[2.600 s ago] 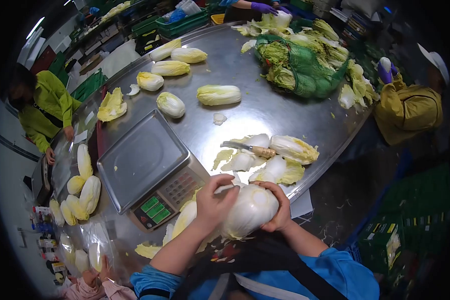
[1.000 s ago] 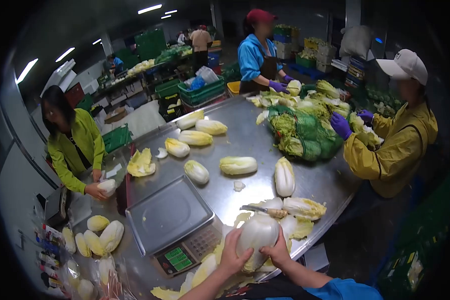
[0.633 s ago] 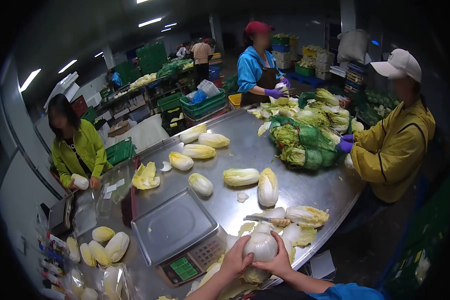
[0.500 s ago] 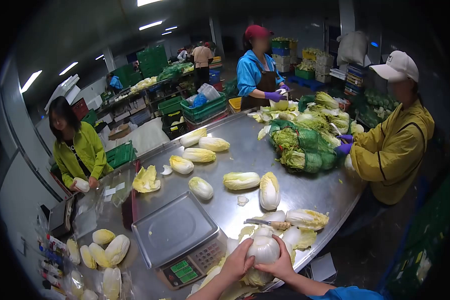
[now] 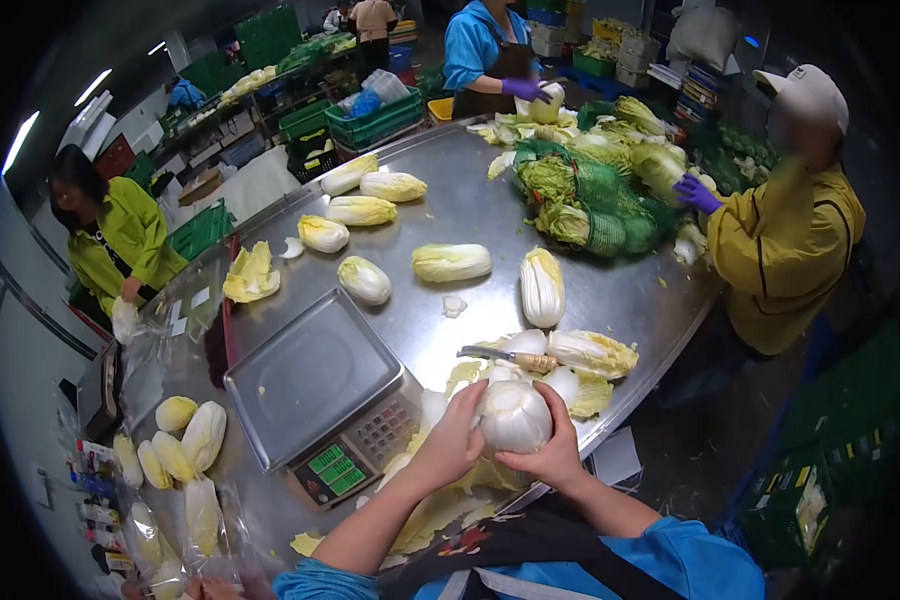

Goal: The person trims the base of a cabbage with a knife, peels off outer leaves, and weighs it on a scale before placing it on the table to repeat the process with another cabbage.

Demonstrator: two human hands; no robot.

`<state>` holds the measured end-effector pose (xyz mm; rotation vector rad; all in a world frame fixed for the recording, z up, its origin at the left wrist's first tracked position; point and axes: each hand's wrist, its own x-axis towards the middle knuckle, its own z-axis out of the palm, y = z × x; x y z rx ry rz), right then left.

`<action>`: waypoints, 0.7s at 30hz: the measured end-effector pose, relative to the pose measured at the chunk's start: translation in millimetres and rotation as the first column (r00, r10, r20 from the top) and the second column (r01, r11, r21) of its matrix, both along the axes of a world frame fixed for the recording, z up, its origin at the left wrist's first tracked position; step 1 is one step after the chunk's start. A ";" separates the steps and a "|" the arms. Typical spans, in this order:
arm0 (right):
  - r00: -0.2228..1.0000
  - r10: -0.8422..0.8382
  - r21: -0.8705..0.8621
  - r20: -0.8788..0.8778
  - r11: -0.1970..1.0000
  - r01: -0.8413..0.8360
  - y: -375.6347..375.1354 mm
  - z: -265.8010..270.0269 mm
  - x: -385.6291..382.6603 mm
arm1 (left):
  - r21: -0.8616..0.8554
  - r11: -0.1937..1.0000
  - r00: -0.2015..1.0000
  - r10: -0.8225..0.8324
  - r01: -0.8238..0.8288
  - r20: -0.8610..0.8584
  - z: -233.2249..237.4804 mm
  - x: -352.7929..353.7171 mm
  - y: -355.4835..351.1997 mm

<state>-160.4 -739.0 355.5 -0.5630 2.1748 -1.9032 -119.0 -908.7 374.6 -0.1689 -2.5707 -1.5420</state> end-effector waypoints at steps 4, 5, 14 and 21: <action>0.991 -0.014 0.052 -0.132 0.998 0.021 7.1 -0.1 -1.3 | -0.036 0.994 0.992 -0.109 0.107 -0.061 -8.7 -7.8 0.0; 0.984 -0.011 0.064 -0.181 0.998 0.023 10.9 0.7 -2.6 | -0.030 0.992 0.991 -0.121 0.119 -0.060 -9.8 -10.5 1.4; 0.988 -0.104 0.064 -0.117 0.992 0.112 16.1 9.5 -11.0 | 0.138 0.989 0.989 -0.071 0.054 0.128 -71.4 -48.1 -19.8; 0.959 -0.204 0.091 -0.195 0.970 0.225 38.6 32.1 -4.4 | -0.068 0.899 0.800 -0.347 0.432 0.489 -23.3 -83.2 -5.8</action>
